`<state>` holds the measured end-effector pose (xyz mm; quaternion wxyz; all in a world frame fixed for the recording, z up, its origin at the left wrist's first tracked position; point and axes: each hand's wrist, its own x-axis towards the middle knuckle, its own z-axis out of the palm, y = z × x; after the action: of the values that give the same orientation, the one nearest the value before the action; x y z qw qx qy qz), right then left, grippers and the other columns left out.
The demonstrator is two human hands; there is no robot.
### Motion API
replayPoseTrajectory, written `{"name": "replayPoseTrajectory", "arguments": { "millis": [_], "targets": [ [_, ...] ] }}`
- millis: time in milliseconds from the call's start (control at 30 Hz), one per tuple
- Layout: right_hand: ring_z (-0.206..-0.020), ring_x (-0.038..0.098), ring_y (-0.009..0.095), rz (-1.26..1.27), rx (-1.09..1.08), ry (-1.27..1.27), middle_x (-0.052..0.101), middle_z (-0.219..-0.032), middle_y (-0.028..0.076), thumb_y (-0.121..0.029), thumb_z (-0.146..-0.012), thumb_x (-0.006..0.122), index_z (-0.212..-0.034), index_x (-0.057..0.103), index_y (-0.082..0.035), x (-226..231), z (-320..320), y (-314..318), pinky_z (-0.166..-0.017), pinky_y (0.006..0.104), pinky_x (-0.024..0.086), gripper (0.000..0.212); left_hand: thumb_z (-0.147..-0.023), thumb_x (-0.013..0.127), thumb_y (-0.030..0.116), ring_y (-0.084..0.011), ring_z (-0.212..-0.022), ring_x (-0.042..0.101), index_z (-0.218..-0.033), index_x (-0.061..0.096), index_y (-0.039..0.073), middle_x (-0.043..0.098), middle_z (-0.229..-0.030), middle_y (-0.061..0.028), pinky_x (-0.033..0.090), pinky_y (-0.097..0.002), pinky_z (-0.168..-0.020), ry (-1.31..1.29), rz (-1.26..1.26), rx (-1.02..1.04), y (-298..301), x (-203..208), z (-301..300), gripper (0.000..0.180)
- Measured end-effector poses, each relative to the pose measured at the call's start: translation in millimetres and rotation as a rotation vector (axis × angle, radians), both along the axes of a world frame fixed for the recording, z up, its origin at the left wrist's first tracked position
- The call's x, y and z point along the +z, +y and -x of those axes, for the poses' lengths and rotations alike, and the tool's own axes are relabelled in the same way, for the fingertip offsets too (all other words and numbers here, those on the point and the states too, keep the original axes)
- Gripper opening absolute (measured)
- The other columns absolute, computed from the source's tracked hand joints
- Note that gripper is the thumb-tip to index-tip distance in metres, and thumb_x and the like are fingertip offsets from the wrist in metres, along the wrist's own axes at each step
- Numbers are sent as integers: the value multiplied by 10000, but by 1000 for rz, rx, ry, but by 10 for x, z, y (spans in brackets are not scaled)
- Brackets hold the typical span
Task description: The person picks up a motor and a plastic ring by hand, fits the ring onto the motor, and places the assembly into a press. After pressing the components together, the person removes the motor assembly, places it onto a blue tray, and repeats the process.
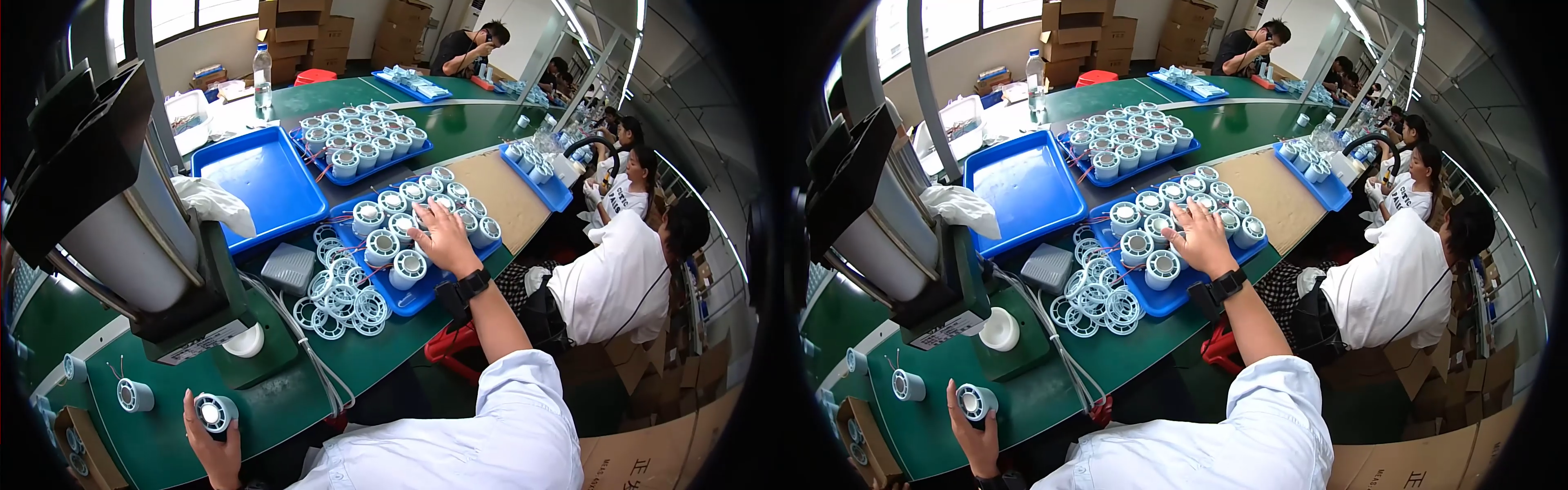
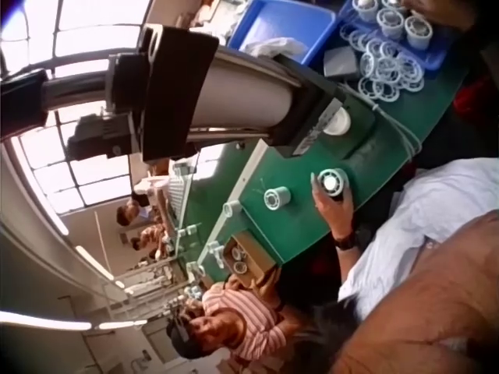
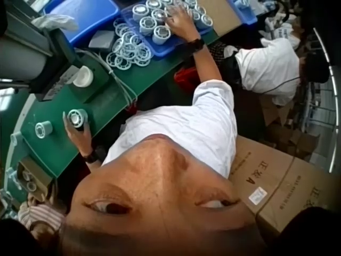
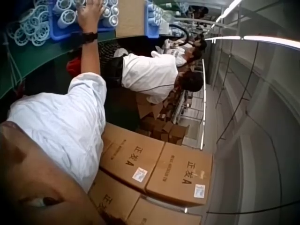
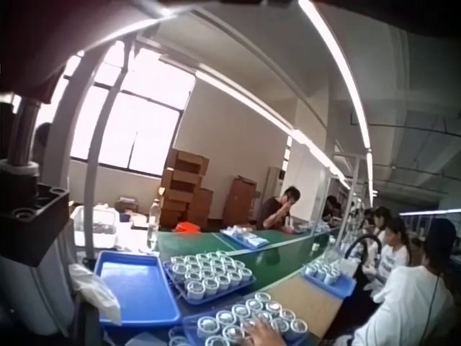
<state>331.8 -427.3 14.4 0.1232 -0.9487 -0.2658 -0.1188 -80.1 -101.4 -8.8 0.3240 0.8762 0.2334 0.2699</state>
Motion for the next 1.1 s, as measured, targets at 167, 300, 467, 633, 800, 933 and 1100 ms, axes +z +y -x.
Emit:
{"name": "replayPoseTrajectory", "arguments": {
  "millis": [167,300,467,633,800,933,1100],
  "targets": [
    [-1399,258,382,-28,183,-7,339,-1495,174,-647,-892,447,-1434,413,-226,203,392,231,-1114,569,141,687,-687,660,3,-372,-1210,482,-1432,337,36,470,-1355,-197,351,-411,-1051,20,50,23,9,6,24,813],
    [-1399,259,378,75,319,16,345,-1499,139,-633,-864,513,-1423,428,-232,109,607,477,-1118,569,124,693,-686,665,2,-371,-1209,484,-1427,344,34,474,-1350,-197,352,-411,-1049,14,38,17,6,13,13,808],
    [-1408,236,381,74,240,5,337,-1506,122,-632,-846,542,-1423,423,-240,41,501,548,-1120,571,112,708,-684,667,-7,-368,-1210,484,-1422,350,31,472,-1351,-197,354,-408,-1047,36,12,2,12,17,19,805],
    [-1408,232,385,27,131,-75,333,-1507,129,-667,-857,484,-1435,404,-261,262,343,427,-1112,594,126,711,-687,670,0,-365,-1206,487,-1413,361,26,475,-1345,-197,355,-405,-1045,15,-11,5,31,-21,30,790],
    [-1410,232,383,102,-134,-25,329,-1508,139,-694,-866,434,-1442,393,-254,110,-179,168,-1112,598,119,726,-783,689,79,-402,-1196,489,-1411,372,18,471,-1344,-228,396,-465,-997,46,-79,-51,81,57,36,707],
    [-1406,240,383,29,-138,112,328,-1507,151,-705,-868,415,-1434,407,-233,50,-260,211,-1113,597,118,737,-734,680,43,-383,-1194,490,-1407,372,18,474,-1342,-210,375,-433,-1021,15,-19,-32,58,-23,17,740],
    [-1388,281,376,-20,18,-27,358,-1493,140,-673,-894,399,-1410,445,-225,38,-76,329,-1115,581,138,684,-690,665,6,-360,-1194,490,-1403,370,18,473,-1342,-191,358,-403,-1041,30,-9,0,33,-16,28,772]
  ]
}}
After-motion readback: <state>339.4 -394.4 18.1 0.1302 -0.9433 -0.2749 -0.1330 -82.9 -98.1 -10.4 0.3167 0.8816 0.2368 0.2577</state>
